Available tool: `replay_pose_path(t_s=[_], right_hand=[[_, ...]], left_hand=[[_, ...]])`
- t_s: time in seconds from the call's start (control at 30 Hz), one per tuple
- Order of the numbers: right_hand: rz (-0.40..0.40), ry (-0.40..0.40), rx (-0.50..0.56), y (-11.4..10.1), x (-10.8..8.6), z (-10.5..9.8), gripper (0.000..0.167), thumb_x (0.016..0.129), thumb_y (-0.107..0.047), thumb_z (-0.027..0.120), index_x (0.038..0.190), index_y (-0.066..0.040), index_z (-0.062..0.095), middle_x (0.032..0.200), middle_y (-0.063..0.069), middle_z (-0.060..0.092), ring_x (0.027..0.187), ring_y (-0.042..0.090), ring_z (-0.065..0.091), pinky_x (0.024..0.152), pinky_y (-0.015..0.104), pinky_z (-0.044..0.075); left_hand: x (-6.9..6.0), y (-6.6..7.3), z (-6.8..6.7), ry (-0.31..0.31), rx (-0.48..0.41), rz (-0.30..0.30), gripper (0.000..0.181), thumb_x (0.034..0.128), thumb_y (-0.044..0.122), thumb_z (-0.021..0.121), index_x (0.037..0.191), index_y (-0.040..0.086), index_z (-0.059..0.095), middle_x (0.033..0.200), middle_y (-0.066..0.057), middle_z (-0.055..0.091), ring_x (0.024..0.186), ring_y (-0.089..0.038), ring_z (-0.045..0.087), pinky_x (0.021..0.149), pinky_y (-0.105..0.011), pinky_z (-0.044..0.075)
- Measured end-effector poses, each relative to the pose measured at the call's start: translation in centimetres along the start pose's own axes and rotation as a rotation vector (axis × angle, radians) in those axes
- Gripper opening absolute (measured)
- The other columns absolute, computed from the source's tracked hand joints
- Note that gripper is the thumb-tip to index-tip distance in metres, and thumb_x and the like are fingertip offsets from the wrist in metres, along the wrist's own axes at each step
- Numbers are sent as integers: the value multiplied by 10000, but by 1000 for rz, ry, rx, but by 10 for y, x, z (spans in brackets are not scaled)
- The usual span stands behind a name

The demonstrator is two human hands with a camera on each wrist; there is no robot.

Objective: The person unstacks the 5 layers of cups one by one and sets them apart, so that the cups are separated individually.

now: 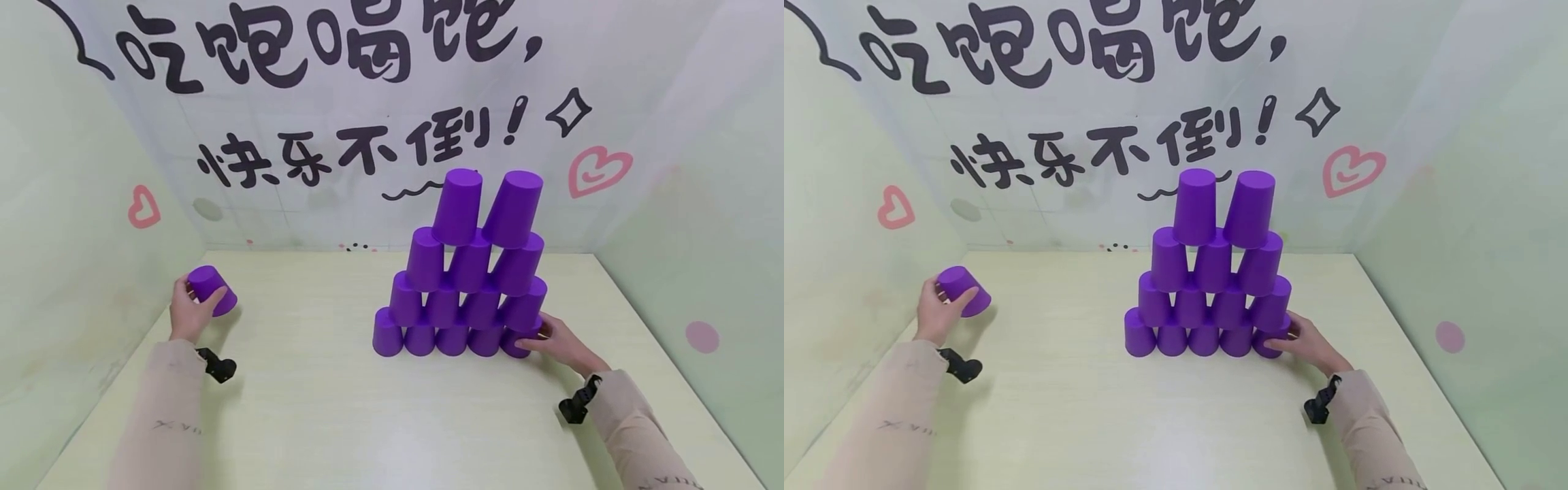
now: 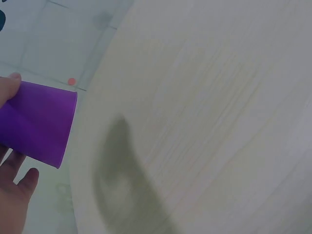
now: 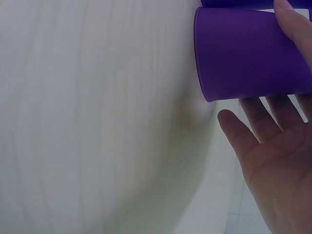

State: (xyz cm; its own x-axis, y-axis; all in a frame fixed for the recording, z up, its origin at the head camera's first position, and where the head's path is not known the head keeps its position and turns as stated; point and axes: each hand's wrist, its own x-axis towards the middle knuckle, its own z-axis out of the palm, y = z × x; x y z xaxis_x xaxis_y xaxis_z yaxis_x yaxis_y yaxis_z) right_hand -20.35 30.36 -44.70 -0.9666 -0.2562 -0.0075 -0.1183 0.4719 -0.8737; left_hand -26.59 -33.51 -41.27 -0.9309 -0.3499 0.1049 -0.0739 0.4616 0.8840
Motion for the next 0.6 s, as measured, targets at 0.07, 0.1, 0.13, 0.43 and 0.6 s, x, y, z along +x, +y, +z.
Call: replay_pose_path(t_s=[0.07, 0.1, 0.13, 0.43, 0.6], right_hand=[[-3, 5, 3, -1, -1, 0, 591, 769, -158, 693, 1255, 23, 410, 1116, 166, 538, 929, 132, 547, 756, 271, 483], [-5, 8, 6, -1, -1, 0, 590, 769, -154, 693, 1256, 23, 410, 1119, 169, 537, 928, 118, 548, 756, 264, 484], [-11, 5, 11, -1, -1, -1, 589, 772, -148, 690, 1259, 24, 406, 1125, 178, 530, 931, 116, 547, 761, 265, 483], [-15, -10, 28, -2, 0, 1, 596, 777, -132, 682, 1274, 28, 393, 1152, 210, 506, 939, 104, 543, 784, 253, 469], [-5, -11, 37, -3, 0, 1, 592, 777, -128, 681, 1272, 26, 394, 1150, 208, 506, 938, 131, 544, 777, 260, 473]], left_hand=[[1, -2, 4, -18, -4, 7, 771, 849, 318, 568, 1388, 12, 110, 1370, -241, 259, 1236, -381, 266, 1014, -485, 251], [2, -2, 6, -25, -7, 10, 768, 850, 310, 569, 1386, 9, 109, 1371, -242, 258, 1241, -380, 262, 1020, -482, 240], [2, -2, 8, -33, -8, 11, 766, 853, 307, 566, 1387, 10, 103, 1374, -244, 253, 1245, -379, 256, 1025, -481, 230], [1, -14, 13, -68, 5, -46, 792, 852, 329, 564, 1383, 21, 64, 1387, -247, 226, 1260, -375, 237, 1043, -463, 206], [0, -27, 17, -83, 16, -53, 779, 858, 312, 563, 1378, 20, 62, 1376, -278, 224, 1249, -404, 241, 1031, -488, 217]])
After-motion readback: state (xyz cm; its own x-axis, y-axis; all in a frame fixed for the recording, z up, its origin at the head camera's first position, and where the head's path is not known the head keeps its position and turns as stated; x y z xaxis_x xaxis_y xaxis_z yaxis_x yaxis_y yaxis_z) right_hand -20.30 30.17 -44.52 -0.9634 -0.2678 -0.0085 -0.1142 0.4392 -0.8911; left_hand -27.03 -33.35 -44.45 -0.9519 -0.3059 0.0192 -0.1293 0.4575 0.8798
